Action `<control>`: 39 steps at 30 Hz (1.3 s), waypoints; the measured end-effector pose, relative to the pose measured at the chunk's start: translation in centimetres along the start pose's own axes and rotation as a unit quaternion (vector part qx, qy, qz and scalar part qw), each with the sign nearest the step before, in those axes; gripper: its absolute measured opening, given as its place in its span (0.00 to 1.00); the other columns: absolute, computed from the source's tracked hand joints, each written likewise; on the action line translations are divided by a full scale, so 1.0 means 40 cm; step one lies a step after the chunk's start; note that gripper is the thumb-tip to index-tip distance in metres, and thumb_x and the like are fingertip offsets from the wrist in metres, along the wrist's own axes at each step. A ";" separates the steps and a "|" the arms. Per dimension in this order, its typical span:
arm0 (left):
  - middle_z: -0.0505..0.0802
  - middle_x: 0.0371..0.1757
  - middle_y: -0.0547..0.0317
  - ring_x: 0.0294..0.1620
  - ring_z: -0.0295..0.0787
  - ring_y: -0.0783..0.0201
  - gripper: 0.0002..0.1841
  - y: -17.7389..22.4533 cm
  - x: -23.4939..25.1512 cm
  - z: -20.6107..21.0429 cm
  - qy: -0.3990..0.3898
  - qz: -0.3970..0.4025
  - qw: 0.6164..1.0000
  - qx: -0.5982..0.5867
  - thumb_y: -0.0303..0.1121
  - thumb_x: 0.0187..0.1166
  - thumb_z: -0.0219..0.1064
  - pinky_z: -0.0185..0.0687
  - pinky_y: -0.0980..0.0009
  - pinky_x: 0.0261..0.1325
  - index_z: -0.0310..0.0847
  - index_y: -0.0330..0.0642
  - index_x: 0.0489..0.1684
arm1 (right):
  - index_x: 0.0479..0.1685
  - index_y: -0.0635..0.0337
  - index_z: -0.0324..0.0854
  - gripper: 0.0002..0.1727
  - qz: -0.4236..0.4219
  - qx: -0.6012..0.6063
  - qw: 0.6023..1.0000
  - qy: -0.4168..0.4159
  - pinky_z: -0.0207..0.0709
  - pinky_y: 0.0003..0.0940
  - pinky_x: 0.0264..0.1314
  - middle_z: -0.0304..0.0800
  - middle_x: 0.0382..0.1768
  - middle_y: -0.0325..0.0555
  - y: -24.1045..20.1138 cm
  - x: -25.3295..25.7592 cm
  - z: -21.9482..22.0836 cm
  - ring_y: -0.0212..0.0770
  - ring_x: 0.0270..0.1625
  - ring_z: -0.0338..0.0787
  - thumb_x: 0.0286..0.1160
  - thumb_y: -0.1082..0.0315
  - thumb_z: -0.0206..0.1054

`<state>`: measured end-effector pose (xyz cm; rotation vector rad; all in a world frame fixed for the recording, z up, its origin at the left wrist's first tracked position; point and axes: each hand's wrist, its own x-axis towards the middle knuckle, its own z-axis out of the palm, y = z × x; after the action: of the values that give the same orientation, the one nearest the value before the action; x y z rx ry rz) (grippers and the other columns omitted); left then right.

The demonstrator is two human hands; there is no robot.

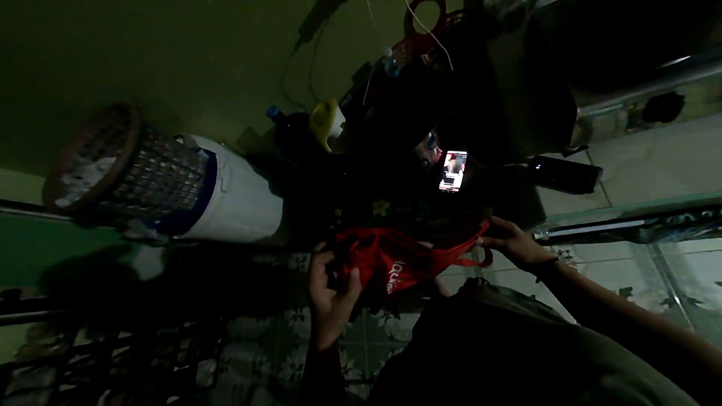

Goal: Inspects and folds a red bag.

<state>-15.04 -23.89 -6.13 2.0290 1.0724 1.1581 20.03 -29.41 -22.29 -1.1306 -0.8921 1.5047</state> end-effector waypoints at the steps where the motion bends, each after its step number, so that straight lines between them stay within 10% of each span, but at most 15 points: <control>1: 0.85 0.67 0.68 0.67 0.82 0.76 0.21 0.002 0.000 -0.004 -0.007 0.011 1.000 0.016 0.39 0.73 0.76 0.83 0.75 0.66 0.76 0.48 0.62 | 0.56 0.59 0.81 0.14 -0.001 0.008 1.000 0.001 0.87 0.28 0.54 0.93 0.44 0.37 0.004 -0.002 0.003 0.30 0.46 0.92 0.74 0.73 0.72; 9: 0.80 0.76 0.59 0.78 0.73 0.67 0.25 0.046 0.003 -0.032 -0.091 0.068 0.979 0.169 0.43 0.85 0.68 0.73 0.65 0.79 0.72 0.63 0.82 | 0.46 0.62 0.87 0.06 -0.019 0.072 0.995 0.066 0.88 0.36 0.62 0.95 0.42 0.42 0.043 -0.007 -0.006 0.36 0.48 0.94 0.74 0.75 0.72; 22: 0.90 0.51 0.56 0.55 0.83 0.75 0.16 0.028 0.001 -0.057 -0.155 0.049 0.981 0.107 0.36 0.77 0.70 0.82 0.78 0.61 0.86 0.38 0.58 | 0.47 0.57 0.88 0.08 -0.039 0.056 0.995 0.075 0.89 0.33 0.53 0.94 0.40 0.39 0.011 -0.037 -0.043 0.33 0.43 0.93 0.80 0.75 0.63; 27: 0.88 0.51 0.66 0.55 0.81 0.77 0.30 -0.012 0.007 -0.095 -0.212 0.033 0.977 -0.006 0.61 0.87 0.51 0.79 0.77 0.59 0.85 0.43 0.55 | 0.46 0.57 0.88 0.07 -0.039 0.083 0.994 0.066 0.88 0.33 0.54 0.94 0.38 0.39 0.015 -0.041 -0.044 0.33 0.42 0.93 0.79 0.74 0.63; 32: 0.86 0.49 0.55 0.52 0.83 0.74 0.08 -0.005 0.010 -0.112 -0.244 -0.023 0.968 0.055 0.25 0.68 0.67 0.84 0.79 0.55 0.83 0.34 0.42 | 0.44 0.55 0.87 0.08 -0.036 0.102 0.992 0.060 0.88 0.34 0.54 0.94 0.38 0.40 0.004 -0.039 -0.037 0.34 0.42 0.93 0.80 0.73 0.62; 39: 0.85 0.65 0.38 0.70 0.83 0.55 0.07 -0.019 0.002 -0.116 -0.182 0.034 0.965 0.183 0.26 0.55 0.73 0.82 0.64 0.70 0.81 0.32 0.25 | 0.43 0.57 0.87 0.06 -0.040 0.065 0.994 0.081 0.89 0.32 0.48 0.93 0.36 0.39 -0.003 -0.038 -0.034 0.32 0.38 0.92 0.79 0.74 0.64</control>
<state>-19.35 -23.04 -4.51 2.4581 1.0906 0.6064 21.45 -30.89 -22.24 -1.0916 -0.7103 1.3649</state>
